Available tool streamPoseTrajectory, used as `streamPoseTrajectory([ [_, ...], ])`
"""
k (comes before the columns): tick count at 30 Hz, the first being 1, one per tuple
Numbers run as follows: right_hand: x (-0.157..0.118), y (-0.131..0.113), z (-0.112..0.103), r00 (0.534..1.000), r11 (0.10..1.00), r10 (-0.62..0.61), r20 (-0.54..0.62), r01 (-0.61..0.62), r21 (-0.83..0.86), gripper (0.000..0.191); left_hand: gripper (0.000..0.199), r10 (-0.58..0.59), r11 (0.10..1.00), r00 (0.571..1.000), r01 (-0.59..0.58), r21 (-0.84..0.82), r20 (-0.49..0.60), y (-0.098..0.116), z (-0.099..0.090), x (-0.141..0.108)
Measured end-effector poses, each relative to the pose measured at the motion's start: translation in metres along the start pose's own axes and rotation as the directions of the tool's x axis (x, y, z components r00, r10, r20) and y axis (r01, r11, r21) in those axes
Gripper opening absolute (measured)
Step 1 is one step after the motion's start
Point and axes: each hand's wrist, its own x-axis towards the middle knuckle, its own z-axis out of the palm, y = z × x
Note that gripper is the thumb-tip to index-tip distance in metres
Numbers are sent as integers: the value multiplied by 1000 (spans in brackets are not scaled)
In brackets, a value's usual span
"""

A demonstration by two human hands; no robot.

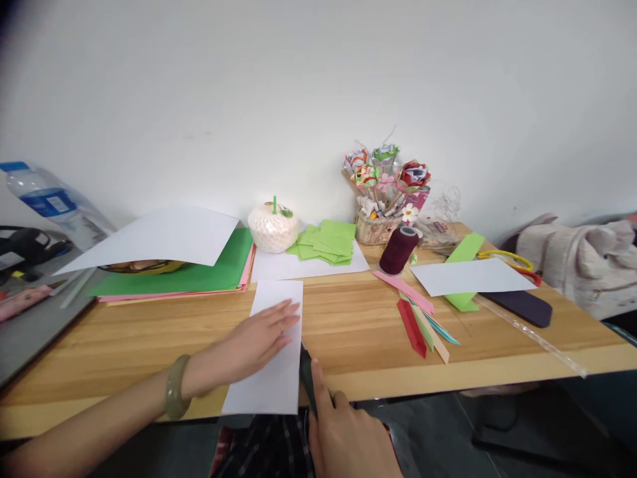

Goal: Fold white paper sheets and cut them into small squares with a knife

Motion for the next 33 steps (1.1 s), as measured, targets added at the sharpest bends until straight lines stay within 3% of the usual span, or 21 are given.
streamPoseTrajectory([
  [3, -2, 0, 3, 999, 1000, -9, -49, 9, -7, 61, 51, -41, 998, 996, 44, 34, -74, -17, 5, 15],
  [8, -1, -1, 5, 997, 1000, -20, -69, 19, -4, 67, 56, -16, 1000, 999, 15, 24, 30, -36, 17, 24],
  [18, -7, 4, 5, 998, 998, 42, 37, -44, 45, 64, 56, -39, 998, 998, 37, 59, 47, -32, 14, 22],
  [23, 5, -2, -3, 993, 995, 91, 80, -94, 40, 55, 56, -44, 997, 998, 40, 68, 49, -31, 14, 22],
  [33, 18, -4, -15, 979, 987, 147, 140, -155, 43, 55, 56, -42, 996, 998, 38, 85, 51, -32, 16, 23],
])
